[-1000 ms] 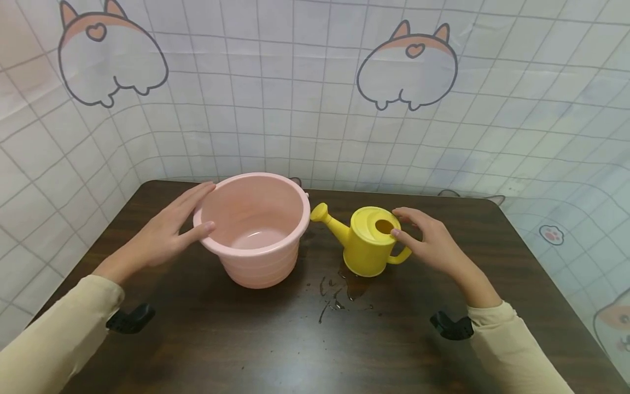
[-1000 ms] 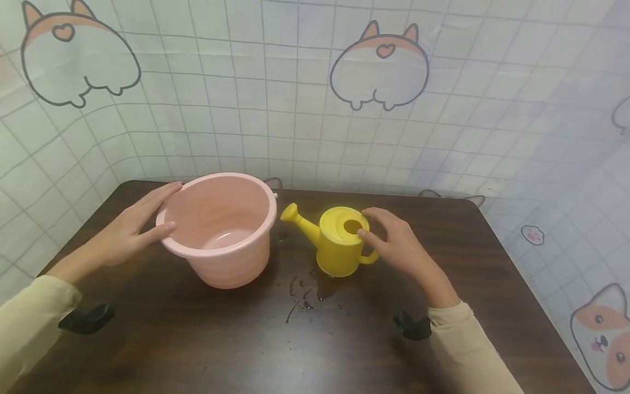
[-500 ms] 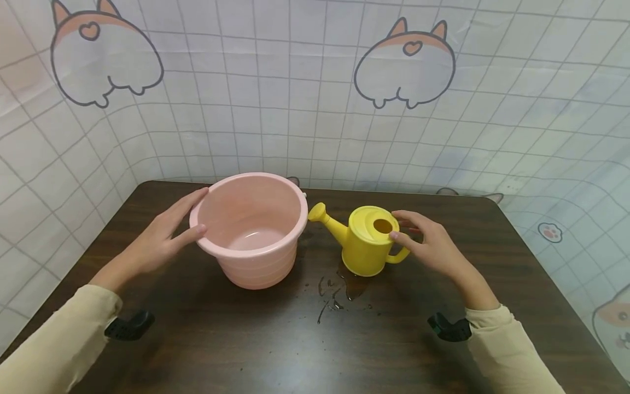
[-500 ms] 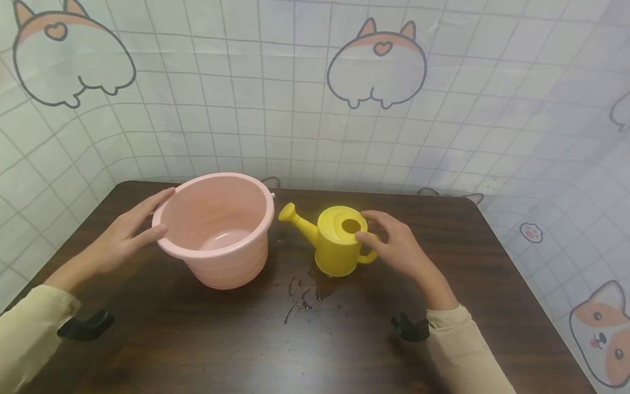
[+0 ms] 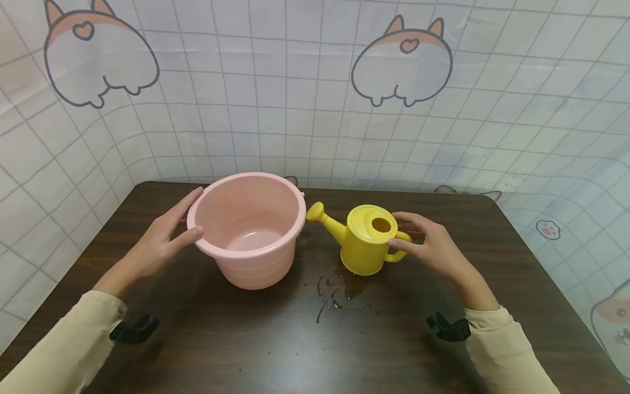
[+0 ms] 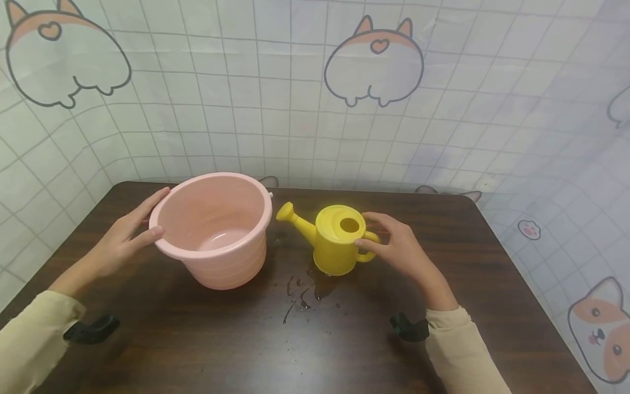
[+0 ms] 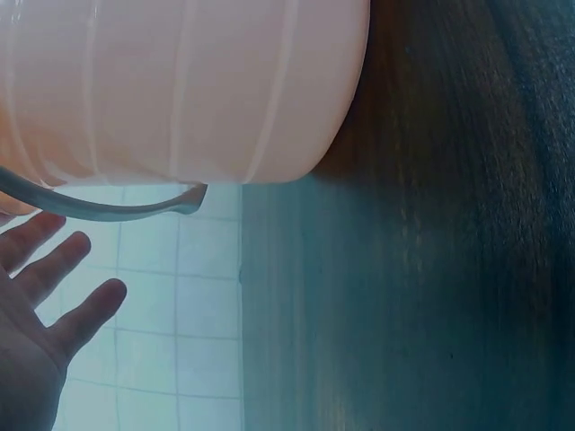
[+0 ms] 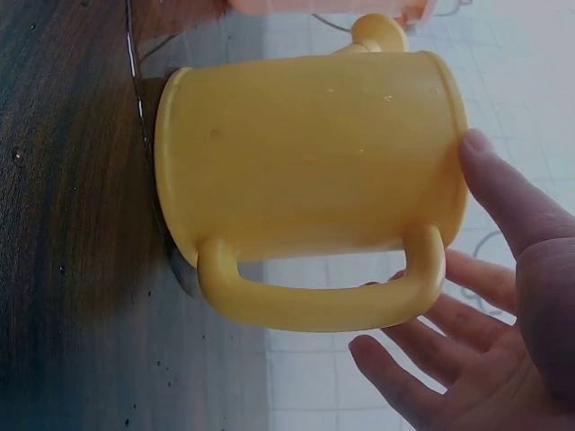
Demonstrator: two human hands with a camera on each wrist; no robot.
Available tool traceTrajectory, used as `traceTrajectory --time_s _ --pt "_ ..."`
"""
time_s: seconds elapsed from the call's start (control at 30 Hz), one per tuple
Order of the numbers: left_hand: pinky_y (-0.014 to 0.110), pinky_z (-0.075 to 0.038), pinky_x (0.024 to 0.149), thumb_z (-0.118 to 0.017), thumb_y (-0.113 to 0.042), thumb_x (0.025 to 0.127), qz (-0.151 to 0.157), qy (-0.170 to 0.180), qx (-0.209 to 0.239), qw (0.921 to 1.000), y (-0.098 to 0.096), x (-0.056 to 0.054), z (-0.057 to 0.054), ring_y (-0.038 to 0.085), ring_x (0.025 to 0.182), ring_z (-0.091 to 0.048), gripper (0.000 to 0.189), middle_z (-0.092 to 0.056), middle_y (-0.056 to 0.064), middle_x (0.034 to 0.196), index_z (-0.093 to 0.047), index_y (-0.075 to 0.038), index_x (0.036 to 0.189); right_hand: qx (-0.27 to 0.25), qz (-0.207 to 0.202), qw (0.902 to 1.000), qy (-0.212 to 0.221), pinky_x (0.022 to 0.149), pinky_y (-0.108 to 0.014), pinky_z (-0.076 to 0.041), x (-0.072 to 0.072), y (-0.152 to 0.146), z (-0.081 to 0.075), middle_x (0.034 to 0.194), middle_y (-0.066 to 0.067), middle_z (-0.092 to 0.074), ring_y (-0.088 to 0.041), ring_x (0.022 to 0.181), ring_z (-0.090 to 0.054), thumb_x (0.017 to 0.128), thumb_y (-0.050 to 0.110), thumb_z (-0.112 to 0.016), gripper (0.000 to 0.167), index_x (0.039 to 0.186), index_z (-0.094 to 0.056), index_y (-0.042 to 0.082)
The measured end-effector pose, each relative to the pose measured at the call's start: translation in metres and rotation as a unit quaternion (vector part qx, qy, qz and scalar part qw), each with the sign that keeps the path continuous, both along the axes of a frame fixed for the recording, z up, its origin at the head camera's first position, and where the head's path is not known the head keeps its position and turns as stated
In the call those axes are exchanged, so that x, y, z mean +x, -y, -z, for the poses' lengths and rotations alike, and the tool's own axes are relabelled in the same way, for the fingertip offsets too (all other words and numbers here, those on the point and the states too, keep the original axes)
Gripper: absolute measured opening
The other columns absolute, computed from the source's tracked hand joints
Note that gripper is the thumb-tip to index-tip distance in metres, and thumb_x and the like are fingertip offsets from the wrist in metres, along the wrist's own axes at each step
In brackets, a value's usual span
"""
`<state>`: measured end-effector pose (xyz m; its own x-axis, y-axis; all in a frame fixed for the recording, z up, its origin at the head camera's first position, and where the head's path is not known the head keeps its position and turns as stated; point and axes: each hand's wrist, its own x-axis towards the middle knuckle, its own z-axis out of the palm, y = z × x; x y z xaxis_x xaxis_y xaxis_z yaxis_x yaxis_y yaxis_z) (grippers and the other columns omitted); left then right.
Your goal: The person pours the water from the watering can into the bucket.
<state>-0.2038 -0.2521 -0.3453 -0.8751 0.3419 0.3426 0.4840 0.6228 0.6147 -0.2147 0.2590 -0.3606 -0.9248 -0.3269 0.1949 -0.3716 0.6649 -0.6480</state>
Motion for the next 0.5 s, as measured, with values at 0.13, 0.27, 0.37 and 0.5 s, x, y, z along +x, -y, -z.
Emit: traceTrajectory --time_s 0.13,0.27,0.37,0.5 --pt "0.057 -0.036 0.099 -0.053 -0.018 0.094 -0.001 -0.009 0.001 1.0 -0.0014 -0.0004 0.0022 0.032 0.117 -0.053 0.071 -0.032 0.009 0.157 -0.019 -0.031 0.155 -0.015 0.007 0.9998 0.014 0.097 -0.054 -0.046 0.0008 -0.0011 0.002 0.136 -0.016 -0.056 -0.038 0.121 -0.057 0.089 0.03 -0.07 0.055 0.137 -0.051 0.01" --pt "0.038 -0.04 0.099 -0.052 -0.018 0.094 -0.001 -0.019 0.0 0.9998 -0.0016 -0.0006 0.0038 0.023 0.118 -0.053 0.07 -0.034 0.009 0.156 -0.019 -0.03 0.155 -0.022 0.011 0.9995 0.018 0.095 -0.054 -0.047 0.0021 -0.0019 0.0036 0.132 -0.017 -0.059 -0.038 0.118 -0.059 0.09 0.028 -0.068 0.05 0.133 -0.055 0.008" --pt "0.019 -0.037 0.095 -0.052 -0.017 0.094 0.001 -0.027 0.005 0.9996 -0.0018 -0.0011 0.0048 0.007 0.118 -0.05 0.07 -0.035 0.009 0.156 -0.02 -0.029 0.155 -0.025 0.014 0.9995 0.016 0.094 -0.052 -0.049 0.003 -0.0027 0.005 0.13 -0.016 -0.061 -0.037 0.117 -0.06 0.09 0.027 -0.068 0.047 0.131 -0.057 0.007" --pt "0.013 -0.034 0.093 -0.053 -0.016 0.093 0.007 -0.034 0.018 0.9992 -0.0024 -0.0025 0.0064 -0.007 0.117 -0.044 0.07 -0.033 0.009 0.156 -0.022 -0.028 0.155 -0.029 0.019 0.9993 0.014 0.093 -0.05 -0.049 0.0036 -0.0033 0.0076 0.128 -0.015 -0.062 -0.035 0.115 -0.061 0.09 0.027 -0.068 0.045 0.128 -0.059 0.008"
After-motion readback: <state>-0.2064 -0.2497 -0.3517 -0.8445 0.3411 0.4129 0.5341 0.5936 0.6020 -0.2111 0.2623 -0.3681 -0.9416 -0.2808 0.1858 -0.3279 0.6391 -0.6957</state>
